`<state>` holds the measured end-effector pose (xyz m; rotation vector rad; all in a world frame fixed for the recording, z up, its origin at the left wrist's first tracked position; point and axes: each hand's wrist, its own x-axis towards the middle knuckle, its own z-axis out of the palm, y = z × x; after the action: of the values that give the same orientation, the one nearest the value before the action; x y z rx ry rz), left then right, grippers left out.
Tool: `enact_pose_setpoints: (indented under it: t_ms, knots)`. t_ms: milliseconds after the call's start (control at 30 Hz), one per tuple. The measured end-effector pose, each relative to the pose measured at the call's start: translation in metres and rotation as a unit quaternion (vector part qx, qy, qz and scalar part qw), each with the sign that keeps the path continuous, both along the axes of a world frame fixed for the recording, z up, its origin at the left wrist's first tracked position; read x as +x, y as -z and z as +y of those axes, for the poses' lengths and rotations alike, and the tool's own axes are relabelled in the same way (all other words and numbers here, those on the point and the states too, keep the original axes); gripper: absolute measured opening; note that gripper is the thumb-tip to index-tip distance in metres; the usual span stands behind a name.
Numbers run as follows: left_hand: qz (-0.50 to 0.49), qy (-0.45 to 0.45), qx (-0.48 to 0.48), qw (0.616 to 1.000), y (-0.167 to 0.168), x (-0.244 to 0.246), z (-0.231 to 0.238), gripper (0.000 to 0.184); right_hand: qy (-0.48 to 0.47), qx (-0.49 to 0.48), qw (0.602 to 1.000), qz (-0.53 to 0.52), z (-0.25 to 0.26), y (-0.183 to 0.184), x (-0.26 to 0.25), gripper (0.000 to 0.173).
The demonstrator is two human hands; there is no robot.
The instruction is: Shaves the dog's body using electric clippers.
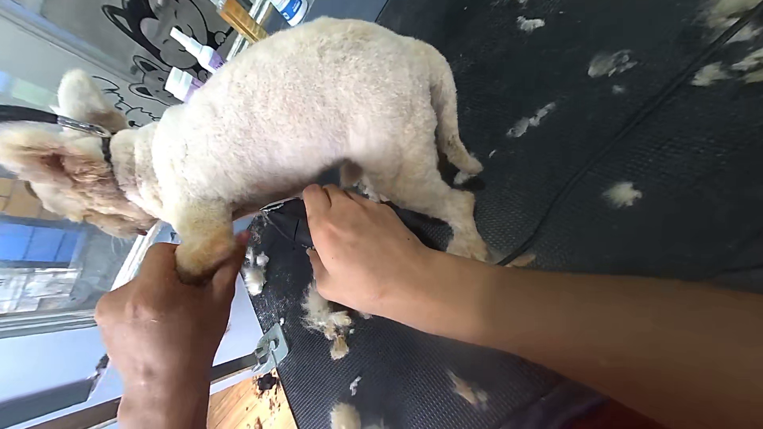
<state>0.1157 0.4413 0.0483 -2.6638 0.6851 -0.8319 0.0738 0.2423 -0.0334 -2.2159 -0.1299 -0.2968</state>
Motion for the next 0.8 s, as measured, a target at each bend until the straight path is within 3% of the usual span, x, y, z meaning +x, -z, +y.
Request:
enact_pose_setpoints:
  t_ms: [100,233,367,467,567,800]
  knots:
    - [-0.013,-0.006,0.003,1.000,0.002,0.002,0.001,0.059,0.014,-0.001,1.000,0.011,0.000,-0.002,0.000,0.053]
    - [0.032,-0.015,-0.021,0.999,-0.006,0.003,0.005,0.061,0.006,-0.012,1.000,0.007,0.001,-0.009,-0.001,0.069]
    - [0.064,-0.007,-0.051,0.997,-0.013,0.010,0.015,0.065,0.046,-0.020,0.999,-0.016,0.009,-0.012,-0.002,0.066]
    - [0.079,0.000,-0.067,0.995,-0.016,0.012,0.019,0.062,0.076,-0.026,0.997,-0.014,0.018,-0.013,0.004,0.054]
    - [0.084,-0.001,-0.074,0.994,-0.017,0.012,0.021,0.062,0.094,-0.035,0.995,-0.006,0.026,-0.014,0.007,0.056]
    - [0.090,0.004,-0.076,0.993,-0.021,0.011,0.022,0.062,0.047,0.020,0.998,0.045,0.019,-0.026,0.002,0.050]
